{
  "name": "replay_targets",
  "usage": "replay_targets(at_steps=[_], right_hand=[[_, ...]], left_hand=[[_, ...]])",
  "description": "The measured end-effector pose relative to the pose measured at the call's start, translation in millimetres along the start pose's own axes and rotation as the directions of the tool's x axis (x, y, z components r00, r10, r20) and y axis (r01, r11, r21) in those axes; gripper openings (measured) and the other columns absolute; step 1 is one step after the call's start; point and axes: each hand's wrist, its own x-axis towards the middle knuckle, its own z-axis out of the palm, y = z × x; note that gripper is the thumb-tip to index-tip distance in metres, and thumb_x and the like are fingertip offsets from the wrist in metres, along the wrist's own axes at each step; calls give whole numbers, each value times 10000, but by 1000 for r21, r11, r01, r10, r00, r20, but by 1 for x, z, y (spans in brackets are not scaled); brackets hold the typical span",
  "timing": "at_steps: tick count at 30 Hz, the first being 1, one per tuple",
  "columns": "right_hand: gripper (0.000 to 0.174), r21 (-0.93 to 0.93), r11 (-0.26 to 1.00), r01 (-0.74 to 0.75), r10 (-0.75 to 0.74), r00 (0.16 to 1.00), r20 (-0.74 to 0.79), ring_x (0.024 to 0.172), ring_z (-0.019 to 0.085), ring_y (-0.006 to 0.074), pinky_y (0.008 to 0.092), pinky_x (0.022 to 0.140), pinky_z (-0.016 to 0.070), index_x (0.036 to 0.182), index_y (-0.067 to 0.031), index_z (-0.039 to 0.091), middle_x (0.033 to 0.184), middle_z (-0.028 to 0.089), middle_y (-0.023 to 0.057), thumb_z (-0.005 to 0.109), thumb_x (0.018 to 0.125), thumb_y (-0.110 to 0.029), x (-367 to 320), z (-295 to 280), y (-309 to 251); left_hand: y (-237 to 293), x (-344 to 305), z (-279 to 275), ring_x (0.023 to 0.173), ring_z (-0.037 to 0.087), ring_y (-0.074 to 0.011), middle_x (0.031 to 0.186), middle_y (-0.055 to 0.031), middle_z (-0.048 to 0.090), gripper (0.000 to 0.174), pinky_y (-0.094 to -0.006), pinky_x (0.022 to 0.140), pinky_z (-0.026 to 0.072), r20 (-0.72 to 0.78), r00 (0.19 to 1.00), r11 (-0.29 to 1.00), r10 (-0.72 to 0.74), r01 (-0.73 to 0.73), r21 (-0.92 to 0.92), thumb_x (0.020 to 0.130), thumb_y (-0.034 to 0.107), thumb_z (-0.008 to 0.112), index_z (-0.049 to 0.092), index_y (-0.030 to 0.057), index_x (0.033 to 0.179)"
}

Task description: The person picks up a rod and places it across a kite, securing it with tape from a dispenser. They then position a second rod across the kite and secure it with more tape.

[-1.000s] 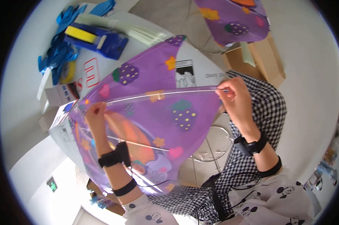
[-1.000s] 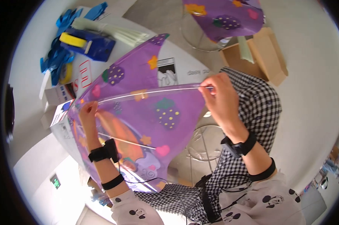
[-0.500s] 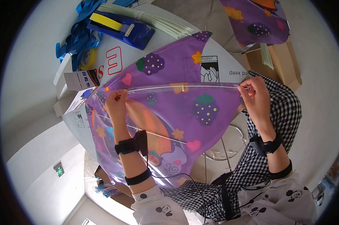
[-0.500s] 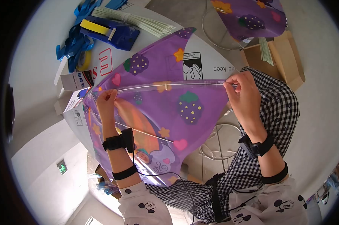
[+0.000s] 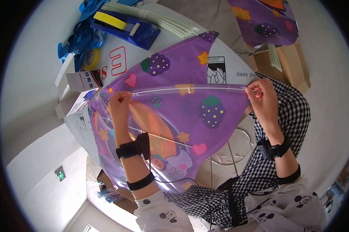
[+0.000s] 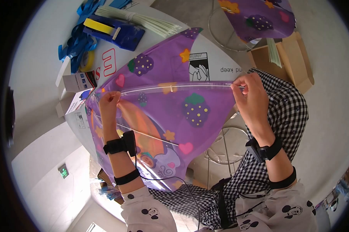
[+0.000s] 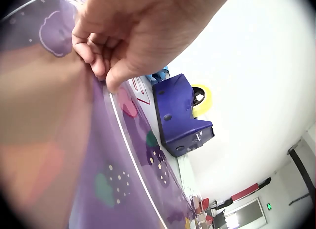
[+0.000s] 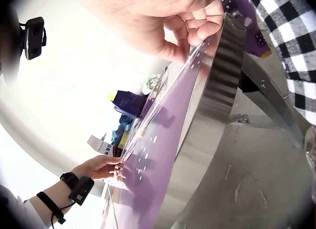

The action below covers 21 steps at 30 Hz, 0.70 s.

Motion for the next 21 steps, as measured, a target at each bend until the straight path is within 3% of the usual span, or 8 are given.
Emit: replay_targets(at_steps=[21], right_hand=[[137,-64,997,-30,29,999,-14,750,611,178,288,645,503,839,-55,610,855,578,50,711,843,-149,2,-1,-7]], left_hand=[[11,-3,6,778,641,-179,843,-102,696,204,-303,747,501,-26,992,973,123,-116,199,862,147,675,686,-38,949]])
